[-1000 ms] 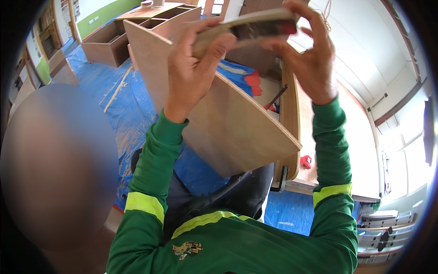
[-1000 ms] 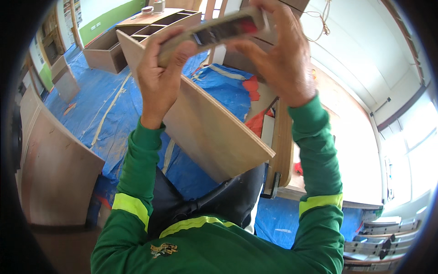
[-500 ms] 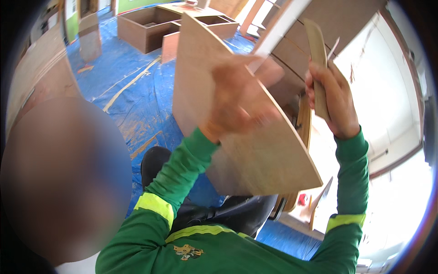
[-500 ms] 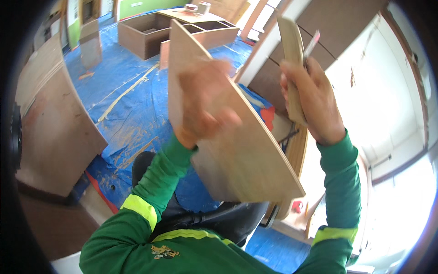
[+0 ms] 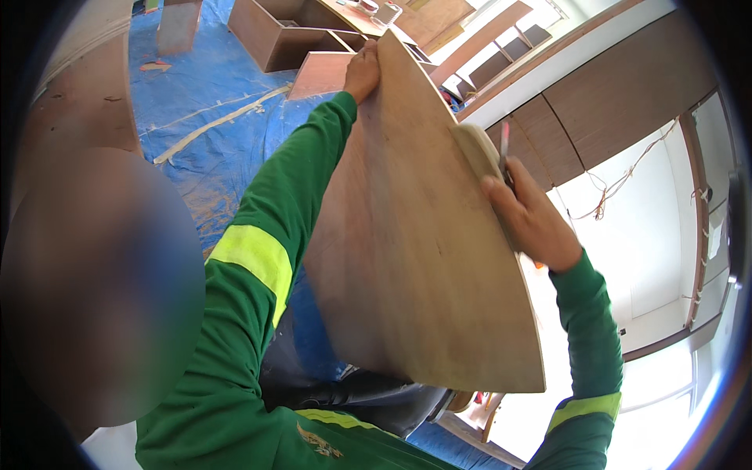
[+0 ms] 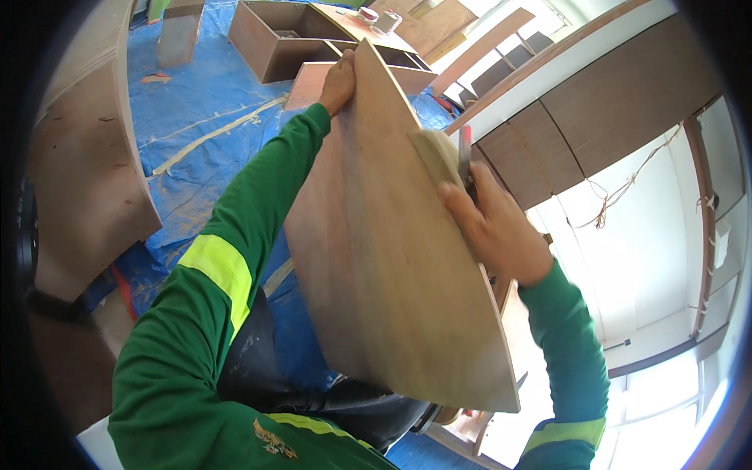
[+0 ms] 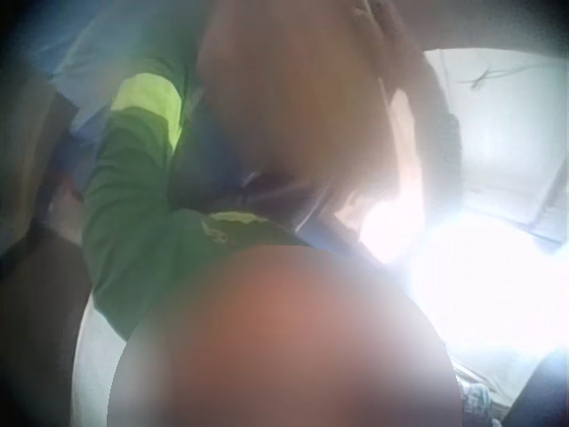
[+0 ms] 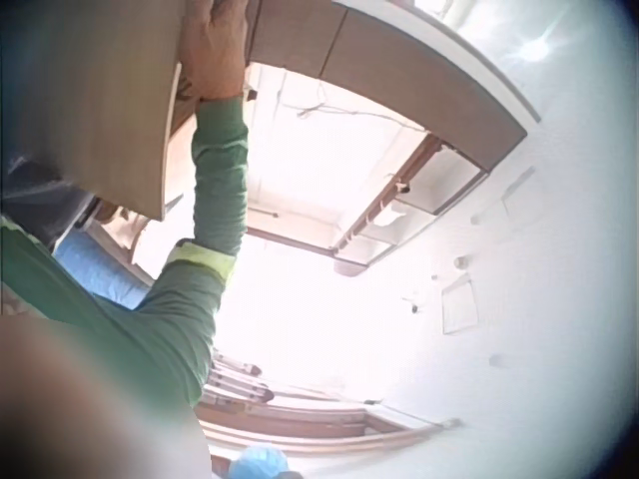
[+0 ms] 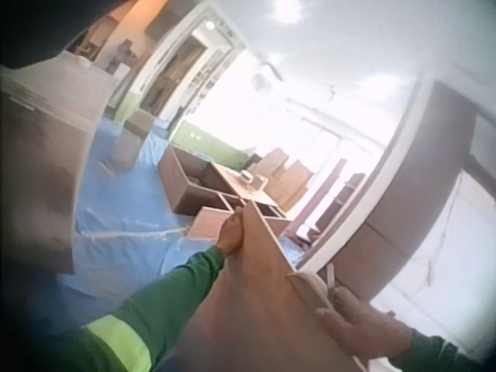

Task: The person assembles wooden furniture components by cutting a board with a hand saw, sanding edges with a sanding block, and marking measurements with a pencil. The person then positions and aligns the cut board onto a larger wooden structure.

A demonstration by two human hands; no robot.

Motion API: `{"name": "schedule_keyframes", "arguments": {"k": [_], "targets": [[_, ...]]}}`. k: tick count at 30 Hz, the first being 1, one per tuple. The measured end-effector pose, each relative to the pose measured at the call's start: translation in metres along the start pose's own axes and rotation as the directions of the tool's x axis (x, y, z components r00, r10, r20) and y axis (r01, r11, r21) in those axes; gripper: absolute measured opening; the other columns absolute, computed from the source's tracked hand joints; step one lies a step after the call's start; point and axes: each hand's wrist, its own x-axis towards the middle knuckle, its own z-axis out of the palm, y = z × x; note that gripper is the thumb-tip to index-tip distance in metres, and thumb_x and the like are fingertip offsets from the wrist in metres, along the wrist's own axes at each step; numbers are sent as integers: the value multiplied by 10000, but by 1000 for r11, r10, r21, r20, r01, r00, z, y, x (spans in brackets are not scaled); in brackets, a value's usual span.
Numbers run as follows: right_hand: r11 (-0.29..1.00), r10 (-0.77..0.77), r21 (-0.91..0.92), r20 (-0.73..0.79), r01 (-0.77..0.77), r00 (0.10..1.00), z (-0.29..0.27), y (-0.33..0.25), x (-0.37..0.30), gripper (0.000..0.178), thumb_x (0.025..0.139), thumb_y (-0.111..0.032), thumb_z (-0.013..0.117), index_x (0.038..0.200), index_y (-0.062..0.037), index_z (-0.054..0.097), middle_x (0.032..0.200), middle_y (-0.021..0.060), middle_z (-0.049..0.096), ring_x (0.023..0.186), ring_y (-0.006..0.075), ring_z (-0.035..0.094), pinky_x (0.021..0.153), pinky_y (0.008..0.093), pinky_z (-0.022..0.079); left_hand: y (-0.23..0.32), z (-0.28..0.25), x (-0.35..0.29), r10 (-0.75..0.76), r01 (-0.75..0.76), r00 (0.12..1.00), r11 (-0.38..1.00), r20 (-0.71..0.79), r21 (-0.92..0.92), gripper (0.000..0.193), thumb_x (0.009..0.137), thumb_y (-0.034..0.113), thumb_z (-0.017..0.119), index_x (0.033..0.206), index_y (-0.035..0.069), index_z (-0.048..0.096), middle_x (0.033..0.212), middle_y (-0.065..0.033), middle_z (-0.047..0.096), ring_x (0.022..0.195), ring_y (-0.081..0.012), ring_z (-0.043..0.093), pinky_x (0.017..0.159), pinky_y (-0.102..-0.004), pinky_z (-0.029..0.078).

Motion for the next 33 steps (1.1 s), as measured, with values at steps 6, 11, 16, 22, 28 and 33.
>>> {"name": "schedule_keyframes", "arguments": {"k": [6,11,16,22,28,33], "targets": [[964,-206,-178,-25,199,978,-7,25,214,813,1067,-660,506,1366,90,593,1164,254,733,1083,366,712,974,448,530,0,19,-3,29,-25,998,997,-49,74,730,1128,602,316,1258,32,753,1283,-289,728,1251,-474,659,1080,-489,498],[967,-216,-119,84,225,973,3,20,390,798,1058,-642,550,1402,76,607,1201,156,707,1070,228,675,948,373,533,-4,26,-13,-23,23,1000,1000,6,6,725,1137,581,298,1266,25,745,1293,-301,718,1269,-483,646,1091,-505,488],[939,-269,-203,65,277,961,28,-9,465,752,1086,-604,473,1336,86,636,1216,301,725,1121,394,716,990,468,537,1,9,-16,-10,12,999,998,-31,65,714,1140,556,309,1216,-3,747,1247,-314,728,1253,-486,653,1078,-520,486],[972,-233,0,174,237,957,11,14,478,707,1110,-568,461,1417,48,625,1295,243,709,1181,351,684,1041,486,523,-6,26,-6,8,2,997,992,-82,124,828,1123,634,309,1203,-73,733,1197,-349,731,1227,-470,678,1058,-478,490],[978,-208,65,225,198,952,-3,21,350,703,1102,-557,491,1403,58,656,1326,208,702,1215,306,669,1044,468,533,-11,13,5,47,-47,999,999,-11,-14,808,1149,587,320,1224,-121,702,1175,-307,749,1173,-414,708,1036,-463,510],[943,-234,275,138,190,962,-3,31,218,700,1092,-451,497,1477,132,545,1399,277,645,1235,324,666,1067,437,530,-15,37,-2,32,-28,999,988,-22,152,871,1130,621,283,1223,-144,689,1233,-376,712,1248,-479,674,1076,-492,494]]}}
